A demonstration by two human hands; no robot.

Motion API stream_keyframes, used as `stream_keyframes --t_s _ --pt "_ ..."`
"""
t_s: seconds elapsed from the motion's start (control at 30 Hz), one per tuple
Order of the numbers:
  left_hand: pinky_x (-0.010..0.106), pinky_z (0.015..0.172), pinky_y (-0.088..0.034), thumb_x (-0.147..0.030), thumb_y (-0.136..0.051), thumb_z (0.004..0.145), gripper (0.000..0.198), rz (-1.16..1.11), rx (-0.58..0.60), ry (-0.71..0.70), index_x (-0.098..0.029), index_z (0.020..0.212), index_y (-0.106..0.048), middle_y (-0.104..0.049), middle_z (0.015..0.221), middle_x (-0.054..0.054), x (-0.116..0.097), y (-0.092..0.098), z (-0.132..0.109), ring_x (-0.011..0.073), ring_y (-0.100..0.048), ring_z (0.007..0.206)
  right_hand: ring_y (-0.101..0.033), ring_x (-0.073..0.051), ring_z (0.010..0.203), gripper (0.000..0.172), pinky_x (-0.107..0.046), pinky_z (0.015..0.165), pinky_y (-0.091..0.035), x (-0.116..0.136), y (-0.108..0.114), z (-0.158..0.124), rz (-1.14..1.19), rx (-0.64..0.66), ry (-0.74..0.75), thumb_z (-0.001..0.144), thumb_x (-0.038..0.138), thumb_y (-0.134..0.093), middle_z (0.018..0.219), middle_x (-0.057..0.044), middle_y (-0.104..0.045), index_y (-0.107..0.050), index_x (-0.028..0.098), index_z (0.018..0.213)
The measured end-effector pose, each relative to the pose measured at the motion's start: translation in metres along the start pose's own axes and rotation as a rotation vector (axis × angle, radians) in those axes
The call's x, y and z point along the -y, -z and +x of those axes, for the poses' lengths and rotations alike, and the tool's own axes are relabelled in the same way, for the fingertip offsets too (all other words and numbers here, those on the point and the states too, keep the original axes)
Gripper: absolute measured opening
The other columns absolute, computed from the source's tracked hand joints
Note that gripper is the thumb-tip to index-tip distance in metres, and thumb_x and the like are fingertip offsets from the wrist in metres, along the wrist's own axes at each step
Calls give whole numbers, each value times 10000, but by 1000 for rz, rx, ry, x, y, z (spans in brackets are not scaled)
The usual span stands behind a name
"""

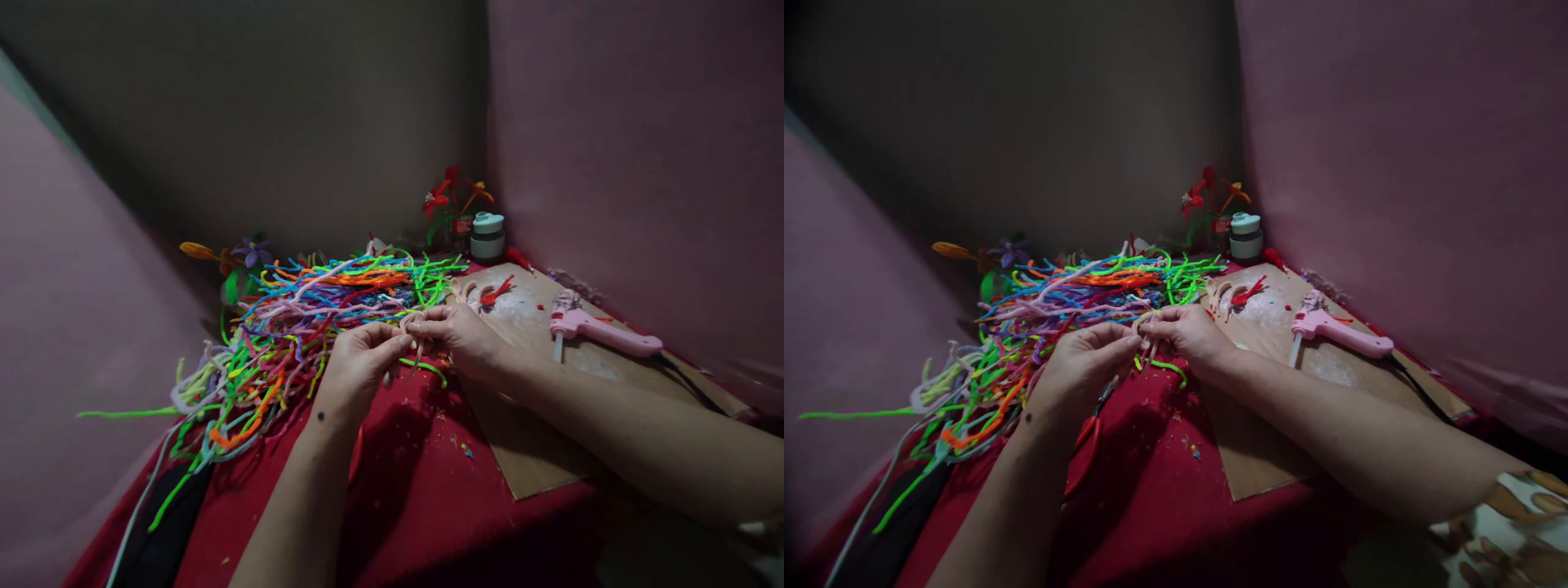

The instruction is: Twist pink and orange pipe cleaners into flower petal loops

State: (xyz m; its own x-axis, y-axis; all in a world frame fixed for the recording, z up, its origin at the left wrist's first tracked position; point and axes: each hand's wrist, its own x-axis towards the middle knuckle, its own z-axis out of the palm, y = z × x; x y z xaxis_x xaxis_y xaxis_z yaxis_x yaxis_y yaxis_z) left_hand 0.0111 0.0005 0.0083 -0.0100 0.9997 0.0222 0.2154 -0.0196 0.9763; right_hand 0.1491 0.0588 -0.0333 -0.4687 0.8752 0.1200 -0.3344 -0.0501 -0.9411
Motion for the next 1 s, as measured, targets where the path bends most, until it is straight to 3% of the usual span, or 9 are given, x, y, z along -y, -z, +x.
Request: stream_keyframes --t_s 0.17,0.27,0.43,0.63,0.8,1.0 --pt "169 401 -244 -304 -702 657 199 10 -102 -93 -134 701 -609 -461 469 -66 3 -8 0 34 -338 405 -414 -70 469 155 -231 466 -303 0 0 -2 68 28 -68 643 236 -695 522 17 -507 -598 130 584" --pt "165 399 -251 -248 -669 675 139 9 -54 -94 -150 702 -574 -456 464 -75 6 -8 2 38 -349 395 -459 -83 522 137 -232 504 -355 3 -1 -3 156 44 -101 633 236 -706 582 2 -538 -620 130 650" --pt "203 506 -414 -229 -622 706 119 -50 97 -115 -151 709 -532 -591 653 -20 7 -7 4 80 -517 526 -482 -91 539 196 -246 533 -388 8 -2 -2 187 62 -139 606 277 -734 628 -18 -567 -628 118 648" --pt "188 478 -400 -115 -562 711 98 43 96 -206 -162 755 -489 -533 608 -50 10 -8 6 69 -476 501 -416 -61 479 184 -218 481 -312 4 3 3 146 31 -74 611 265 -739 550 14 -524 -632 118 637" --pt "203 487 -429 -199 -579 754 211 -17 135 -173 -158 945 -499 -583 747 -4 12 -5 8 98 -531 584 -463 -62 503 135 -209 490 -331 3 5 4 222 47 -142 634 204 -721 603 8 -555 -628 118 678" --pt "239 615 -473 -233 -612 733 113 172 68 -236 -154 804 -574 -555 816 14 13 -3 10 122 -573 702 -441 -51 458 76 -193 431 -298 9 1 0 278 111 -233 675 157 -672 582 3 -547 -616 107 678"
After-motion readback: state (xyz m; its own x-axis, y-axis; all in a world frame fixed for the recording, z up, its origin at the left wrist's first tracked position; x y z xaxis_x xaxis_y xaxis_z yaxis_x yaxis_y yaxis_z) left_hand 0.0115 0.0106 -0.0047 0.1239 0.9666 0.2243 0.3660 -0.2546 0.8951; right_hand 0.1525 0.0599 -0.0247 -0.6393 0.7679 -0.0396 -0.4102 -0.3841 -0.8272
